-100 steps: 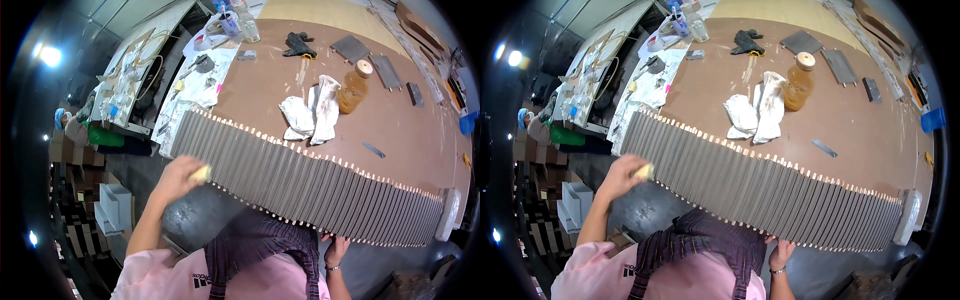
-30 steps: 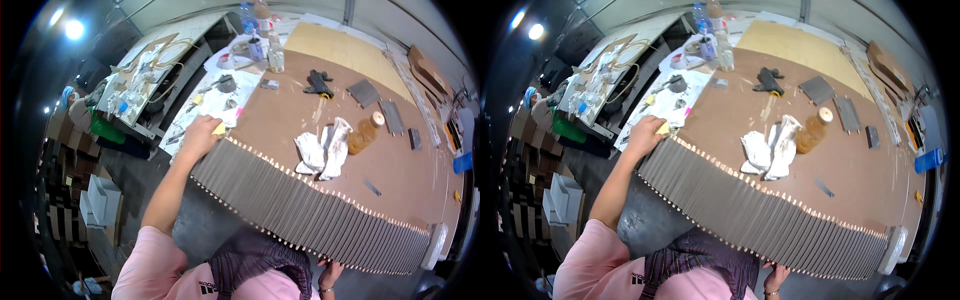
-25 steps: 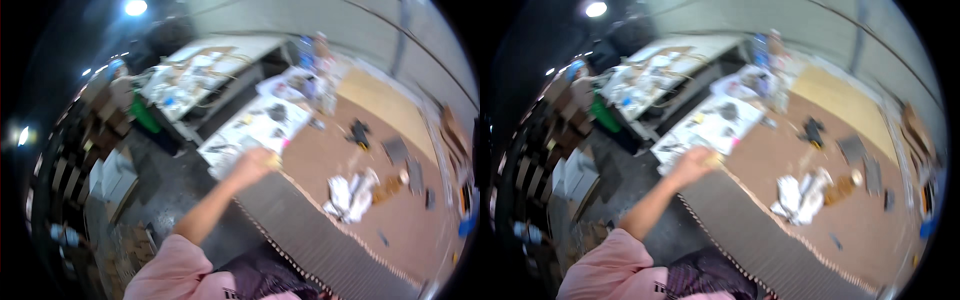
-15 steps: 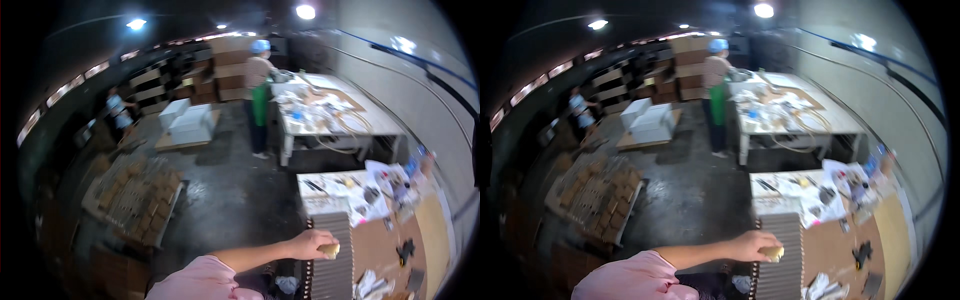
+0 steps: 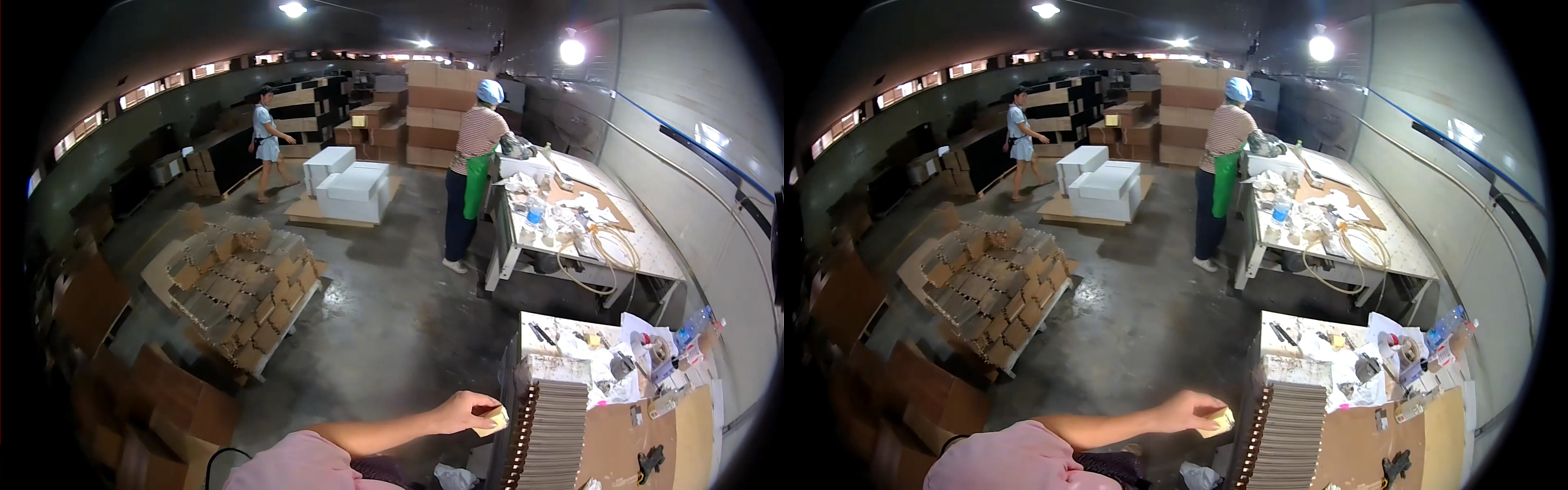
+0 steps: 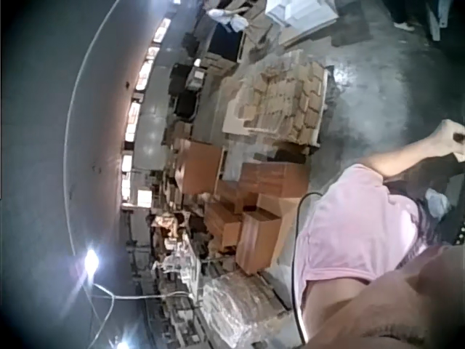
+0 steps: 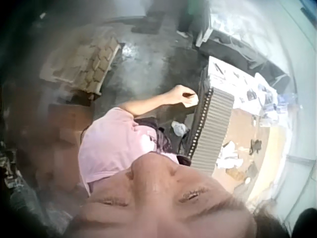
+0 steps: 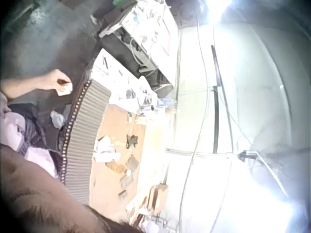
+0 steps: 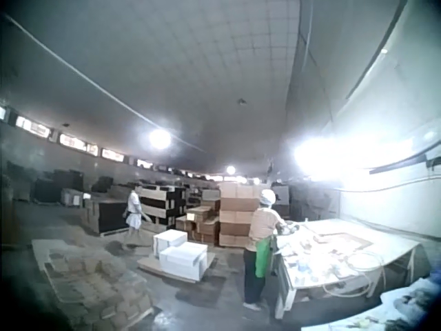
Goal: The person uses a sanding block to sand a row of small wooden strips that are attached to a flexible backing, then applies a substance to a block and continues sanding the strips.
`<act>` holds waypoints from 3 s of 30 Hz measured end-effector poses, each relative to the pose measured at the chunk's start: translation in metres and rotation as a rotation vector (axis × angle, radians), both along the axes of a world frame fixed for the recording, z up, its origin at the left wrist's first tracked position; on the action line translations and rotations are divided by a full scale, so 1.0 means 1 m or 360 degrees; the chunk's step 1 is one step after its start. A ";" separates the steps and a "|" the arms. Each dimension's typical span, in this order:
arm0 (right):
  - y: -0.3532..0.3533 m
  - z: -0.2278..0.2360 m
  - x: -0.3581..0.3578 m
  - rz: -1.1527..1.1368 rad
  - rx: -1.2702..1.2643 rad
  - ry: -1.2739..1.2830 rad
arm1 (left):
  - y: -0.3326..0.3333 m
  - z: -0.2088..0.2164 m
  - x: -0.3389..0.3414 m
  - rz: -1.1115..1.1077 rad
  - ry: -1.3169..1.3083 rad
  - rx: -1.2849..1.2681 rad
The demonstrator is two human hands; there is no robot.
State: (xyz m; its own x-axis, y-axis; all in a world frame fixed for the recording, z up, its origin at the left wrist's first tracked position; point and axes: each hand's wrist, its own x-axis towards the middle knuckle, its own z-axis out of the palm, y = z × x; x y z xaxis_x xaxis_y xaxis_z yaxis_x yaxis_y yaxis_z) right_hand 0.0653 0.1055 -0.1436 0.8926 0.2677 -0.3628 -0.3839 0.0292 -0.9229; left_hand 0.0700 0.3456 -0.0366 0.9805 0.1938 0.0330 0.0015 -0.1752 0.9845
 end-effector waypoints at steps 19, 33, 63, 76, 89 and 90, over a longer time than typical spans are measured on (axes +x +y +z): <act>-0.074 -0.016 -0.031 -0.0730 -0.0044 0.0169 | -0.008 -0.021 0.033 -0.0337 0.0361 -0.0591; -0.173 -0.055 -0.140 -0.1593 0.0272 0.0365 | -0.054 -0.027 0.071 -0.0656 0.0273 -0.0507; -0.129 -0.102 -0.164 -0.2727 -0.0806 0.0162 | -0.082 0.015 0.285 -0.1677 -0.0822 0.1058; -0.123 -0.130 -0.167 -0.2837 -0.0992 0.0020 | -0.117 -0.005 0.293 -0.1789 -0.1194 0.1326; -0.119 -0.139 -0.172 -0.2821 -0.1241 0.0162 | -0.132 0.003 0.300 -0.1916 -0.1190 0.1359; -0.118 -0.142 -0.173 -0.2820 -0.1239 0.0166 | -0.141 -0.005 0.313 -0.1833 -0.1220 0.1329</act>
